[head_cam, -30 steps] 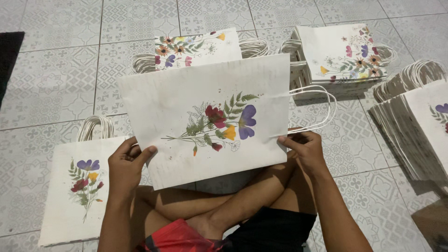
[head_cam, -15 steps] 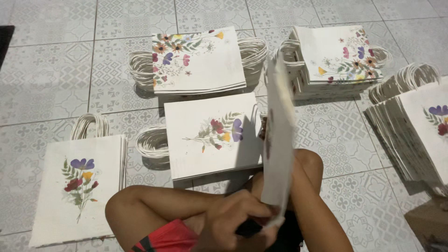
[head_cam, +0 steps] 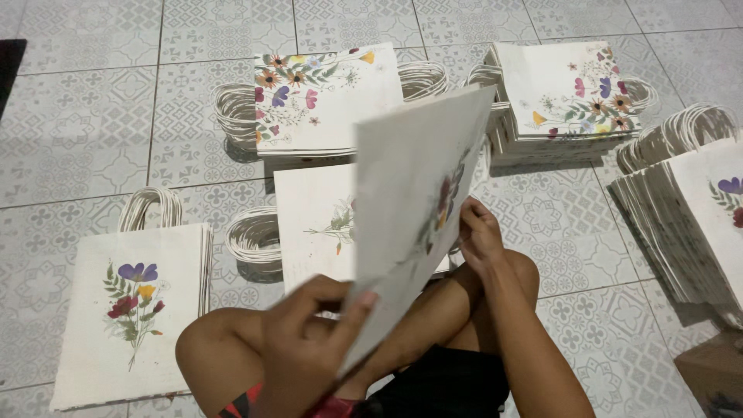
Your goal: The person organizes several white paper bags with floral prints by hand, turning them over, aligning them, and stacking them on the floor.
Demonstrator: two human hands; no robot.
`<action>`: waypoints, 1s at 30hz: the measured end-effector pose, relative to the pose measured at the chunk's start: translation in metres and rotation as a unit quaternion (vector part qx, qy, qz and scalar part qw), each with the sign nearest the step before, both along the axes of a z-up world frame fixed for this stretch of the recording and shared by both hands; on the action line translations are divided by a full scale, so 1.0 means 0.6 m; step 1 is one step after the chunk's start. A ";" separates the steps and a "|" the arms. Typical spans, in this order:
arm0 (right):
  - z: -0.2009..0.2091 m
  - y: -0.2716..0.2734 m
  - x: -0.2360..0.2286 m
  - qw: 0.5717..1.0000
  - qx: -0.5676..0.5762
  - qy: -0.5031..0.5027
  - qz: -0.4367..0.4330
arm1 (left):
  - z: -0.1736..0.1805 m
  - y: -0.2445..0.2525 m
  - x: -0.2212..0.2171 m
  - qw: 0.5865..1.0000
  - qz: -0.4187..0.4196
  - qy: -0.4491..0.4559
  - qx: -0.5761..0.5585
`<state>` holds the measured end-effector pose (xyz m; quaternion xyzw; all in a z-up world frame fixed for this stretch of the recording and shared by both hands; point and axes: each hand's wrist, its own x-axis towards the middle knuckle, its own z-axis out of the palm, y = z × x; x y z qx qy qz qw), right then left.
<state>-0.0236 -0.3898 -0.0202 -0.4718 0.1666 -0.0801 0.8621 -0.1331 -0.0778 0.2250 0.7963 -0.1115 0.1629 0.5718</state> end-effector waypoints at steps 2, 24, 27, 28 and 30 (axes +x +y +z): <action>-0.008 -0.030 -0.004 1.000 -0.013 0.001 -0.013 | -0.037 0.048 0.035 0.991 0.059 0.114 -0.022; 0.173 -0.014 -0.049 0.929 -0.302 -0.210 0.052 | -0.127 0.245 0.122 0.990 -0.030 -0.087 0.110; 0.185 -0.016 -0.050 0.902 -0.362 -0.231 0.040 | -0.125 0.239 0.118 0.979 -0.023 -0.124 0.161; 0.185 -0.016 -0.050 0.902 -0.362 -0.231 0.040 | -0.127 0.239 0.116 0.979 -0.023 -0.123 0.161; 0.187 -0.017 -0.051 0.900 -0.356 -0.246 0.047 | -0.131 0.237 0.112 0.977 -0.014 -0.123 0.176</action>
